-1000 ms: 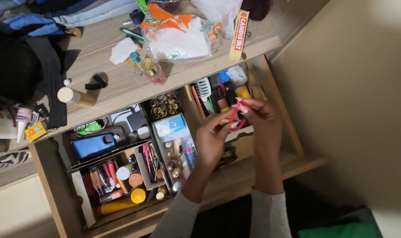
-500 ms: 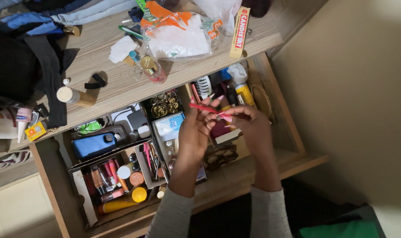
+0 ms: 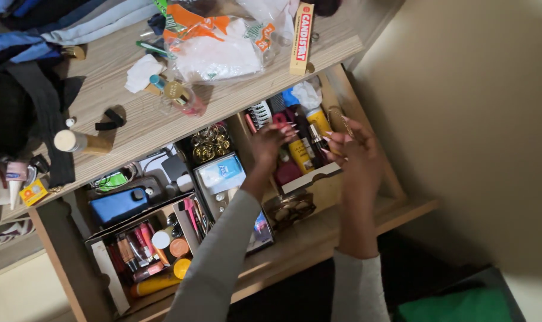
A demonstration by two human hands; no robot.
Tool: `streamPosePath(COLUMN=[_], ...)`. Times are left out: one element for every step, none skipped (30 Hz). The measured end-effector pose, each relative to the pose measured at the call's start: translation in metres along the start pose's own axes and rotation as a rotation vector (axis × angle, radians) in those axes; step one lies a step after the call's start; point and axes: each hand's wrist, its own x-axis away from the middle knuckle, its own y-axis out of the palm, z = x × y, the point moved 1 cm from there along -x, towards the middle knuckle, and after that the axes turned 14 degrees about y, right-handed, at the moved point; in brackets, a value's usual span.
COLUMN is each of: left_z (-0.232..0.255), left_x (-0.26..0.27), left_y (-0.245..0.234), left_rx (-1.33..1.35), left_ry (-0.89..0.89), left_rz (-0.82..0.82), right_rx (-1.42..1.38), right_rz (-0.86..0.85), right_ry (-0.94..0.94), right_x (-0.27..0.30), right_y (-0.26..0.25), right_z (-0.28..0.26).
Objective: The person removes various items from a cluttered drawer, including cosmetics, jewelry, and small accessories, then places them on the shelf above. The person continues to sort and rearrange items within the drawer and on the shelf throughout the clip.
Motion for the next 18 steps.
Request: streamPosePath(left_z=[-0.004, -0.009, -0.021, -0.034, -0.046, -0.059, -0.069, -0.078, -0.078, -0.078, -0.083, -0.081, -0.078, -0.075, -0.054, -0.032, -0.01, -0.014], left_x=[-0.002, -0.005, -0.015, -0.025, -0.038, -0.049, -0.057, -0.065, -0.06, -0.054, -0.056, -0.048, -0.037, -0.027, -0.007, 0.012, 0.029, 0.029], left_y=[0.017, 0.035, 0.015, -0.006, -0.024, -0.032, -0.043, -0.054, -0.046, -0.038, -0.024, -0.018, -0.011, -0.005, 0.033, 0.069, 0.106, 0.091], left_rx=[-0.532, -1.065, -1.066, -1.407, -1.745, -1.744, -1.838, -1.932, -1.939, -1.905, -1.861, -1.861, -1.825, -1.786, -1.787, -1.153, -0.52, -0.523], left_ry=[0.058, 0.115, 0.111, 0.111, 0.115, 0.117, 0.157, 0.197, 0.189, 0.182, 0.186, 0.188, 0.298, 0.408, 0.404, 0.405, 0.383, 0.384], left_rz=[-0.058, -0.118, -0.117, -0.161, -0.206, -0.207, -0.168, -0.127, -0.121, -0.024, 0.059, 0.053, 0.012, -0.029, -0.029, 0.093, 0.193, 0.193], right_rx=[-0.03, -0.061, -0.061, -0.049, -0.039, -0.04, -0.04, -0.041, -0.038, -0.029, -0.026, -0.031, -0.037, -0.044, -0.043, -0.047, -0.055, -0.057], right_rz=[-0.029, -0.059, -0.056, -0.042, -0.031, -0.031, -0.022, -0.014, -0.015, -0.031, -0.045, -0.043, -0.046, -0.05, -0.048, -0.022, 0.0, -0.002], right_ry=[0.015, 0.03, 0.033, 0.043, 0.048, 0.047, 0.052, 0.057, 0.068, 0.041, 0.001, -0.002, 0.005, 0.012, 0.014, 0.005, -0.003, 0.0], right_x=[-0.002, -0.004, 0.004, 0.012, 0.019, 0.024, 0.03, 0.035, 0.032, 0.03, 0.024, 0.024, 0.025, 0.026, 0.029, 0.033, 0.037, 0.035], right_y=[-0.001, -0.003, 0.001, 0.004, 0.009, 0.013, 0.016, 0.02, 0.019, 0.017, 0.016, 0.016, 0.015, 0.014, 0.013, 0.011, 0.012, 0.011], right_z=[0.002, 0.004, 0.0, -0.003, -0.008, -0.013, -0.015, -0.017, -0.013, -0.008, -0.008, -0.009, -0.01, -0.01, -0.012, -0.013, -0.015, -0.016])
